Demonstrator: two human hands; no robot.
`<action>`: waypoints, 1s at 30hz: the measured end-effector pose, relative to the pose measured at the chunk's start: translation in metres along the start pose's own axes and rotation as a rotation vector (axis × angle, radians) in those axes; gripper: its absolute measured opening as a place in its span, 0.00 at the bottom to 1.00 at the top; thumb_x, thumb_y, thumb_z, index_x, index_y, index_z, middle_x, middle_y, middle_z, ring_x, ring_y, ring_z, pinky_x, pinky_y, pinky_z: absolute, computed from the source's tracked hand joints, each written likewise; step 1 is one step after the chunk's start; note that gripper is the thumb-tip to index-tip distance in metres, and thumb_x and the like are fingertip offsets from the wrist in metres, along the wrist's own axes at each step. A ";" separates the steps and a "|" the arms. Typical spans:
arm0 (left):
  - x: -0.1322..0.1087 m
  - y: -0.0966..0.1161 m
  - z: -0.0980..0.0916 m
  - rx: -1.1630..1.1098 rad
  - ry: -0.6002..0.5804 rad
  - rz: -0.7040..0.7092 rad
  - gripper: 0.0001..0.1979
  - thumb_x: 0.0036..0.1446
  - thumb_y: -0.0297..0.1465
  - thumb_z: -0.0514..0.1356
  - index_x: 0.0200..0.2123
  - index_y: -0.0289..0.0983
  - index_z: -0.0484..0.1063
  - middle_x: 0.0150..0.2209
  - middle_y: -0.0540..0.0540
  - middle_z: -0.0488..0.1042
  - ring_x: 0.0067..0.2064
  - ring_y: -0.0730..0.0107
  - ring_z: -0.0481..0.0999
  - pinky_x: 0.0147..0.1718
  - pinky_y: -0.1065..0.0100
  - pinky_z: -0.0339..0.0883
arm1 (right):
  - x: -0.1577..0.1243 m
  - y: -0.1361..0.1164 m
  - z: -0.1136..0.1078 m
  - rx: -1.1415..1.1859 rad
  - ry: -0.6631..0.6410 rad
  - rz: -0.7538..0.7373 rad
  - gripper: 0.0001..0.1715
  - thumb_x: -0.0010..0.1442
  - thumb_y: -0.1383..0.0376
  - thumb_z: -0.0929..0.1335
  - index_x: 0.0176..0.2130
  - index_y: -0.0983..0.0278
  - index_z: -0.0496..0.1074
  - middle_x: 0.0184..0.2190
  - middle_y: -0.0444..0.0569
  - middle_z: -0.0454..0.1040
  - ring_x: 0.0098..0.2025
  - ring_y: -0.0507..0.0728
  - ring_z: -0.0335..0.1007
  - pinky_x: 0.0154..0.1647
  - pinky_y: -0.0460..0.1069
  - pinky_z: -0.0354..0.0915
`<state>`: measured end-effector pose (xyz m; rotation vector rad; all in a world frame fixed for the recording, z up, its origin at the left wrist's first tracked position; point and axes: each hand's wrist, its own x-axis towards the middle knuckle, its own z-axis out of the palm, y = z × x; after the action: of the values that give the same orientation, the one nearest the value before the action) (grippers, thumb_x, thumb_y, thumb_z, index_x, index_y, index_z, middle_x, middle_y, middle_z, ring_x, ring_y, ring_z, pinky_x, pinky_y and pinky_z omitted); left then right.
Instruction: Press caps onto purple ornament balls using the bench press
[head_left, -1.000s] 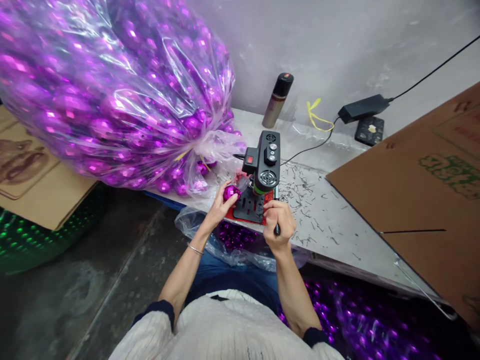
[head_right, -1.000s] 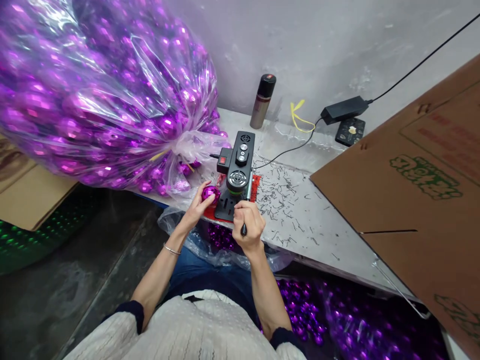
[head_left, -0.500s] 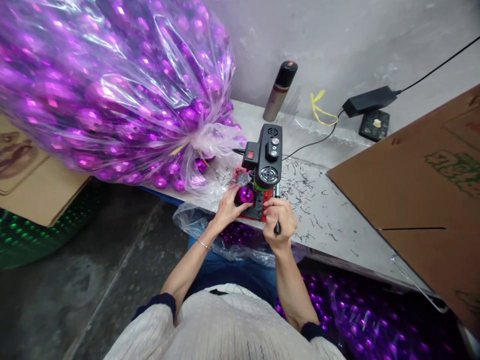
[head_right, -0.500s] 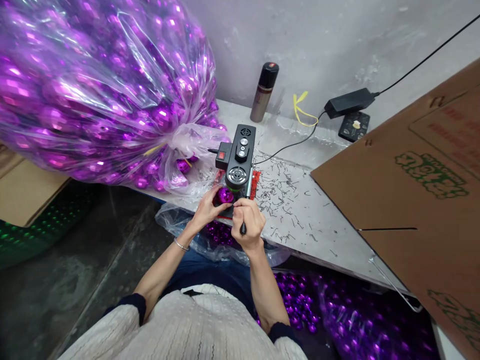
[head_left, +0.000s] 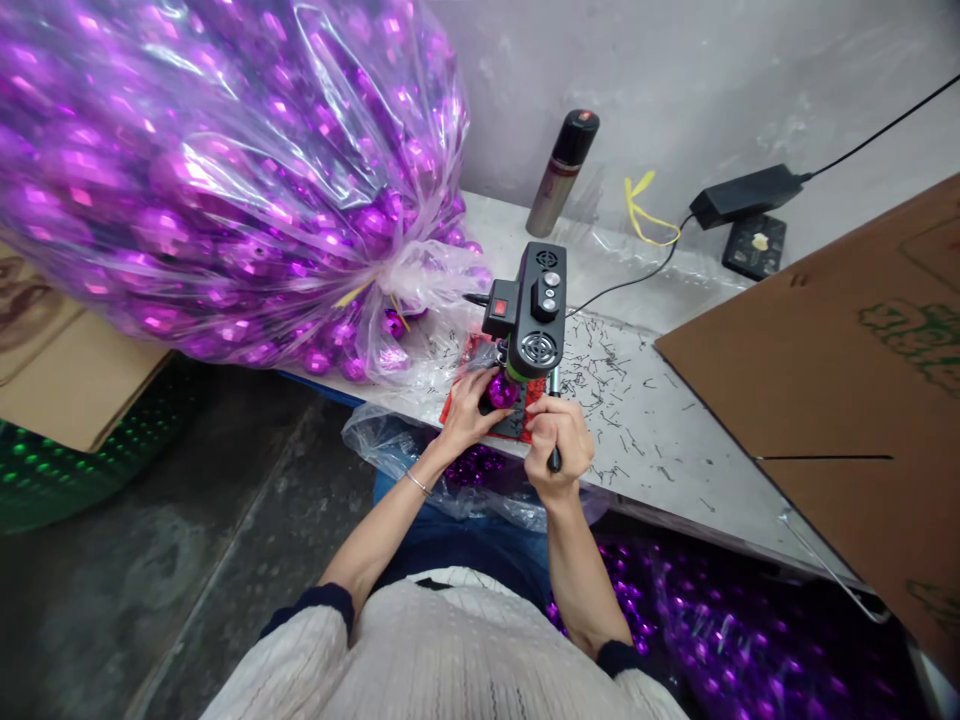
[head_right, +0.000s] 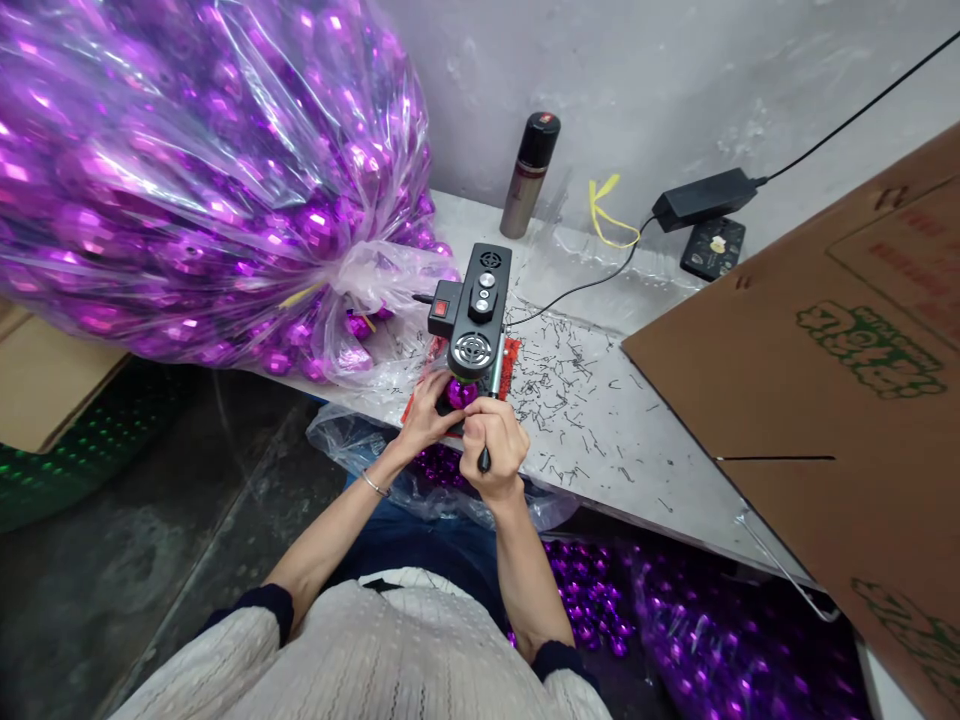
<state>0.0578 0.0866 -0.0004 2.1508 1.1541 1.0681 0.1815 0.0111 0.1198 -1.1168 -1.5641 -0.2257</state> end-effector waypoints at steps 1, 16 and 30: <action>0.000 -0.001 0.000 -0.002 0.006 0.002 0.36 0.59 0.49 0.67 0.64 0.37 0.65 0.58 0.34 0.74 0.61 0.49 0.74 0.59 0.49 0.68 | -0.001 0.000 0.001 -0.002 0.005 0.002 0.11 0.66 0.73 0.61 0.34 0.61 0.67 0.31 0.46 0.74 0.34 0.52 0.74 0.34 0.48 0.70; -0.003 -0.002 0.001 -0.013 0.024 0.024 0.35 0.60 0.49 0.66 0.64 0.36 0.66 0.58 0.33 0.74 0.60 0.49 0.75 0.59 0.50 0.68 | -0.029 0.017 0.022 0.042 0.143 0.013 0.13 0.70 0.68 0.60 0.35 0.60 0.68 0.32 0.46 0.72 0.32 0.52 0.72 0.32 0.49 0.69; -0.006 -0.002 0.004 0.010 0.038 0.032 0.33 0.61 0.46 0.66 0.64 0.36 0.66 0.58 0.33 0.74 0.60 0.48 0.75 0.59 0.49 0.68 | -0.034 0.016 0.026 0.041 0.184 0.052 0.14 0.70 0.66 0.60 0.33 0.60 0.68 0.32 0.45 0.73 0.30 0.52 0.70 0.32 0.50 0.68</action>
<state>0.0580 0.0825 -0.0066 2.1722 1.1475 1.1236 0.1730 0.0188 0.0759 -1.0725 -1.3695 -0.2527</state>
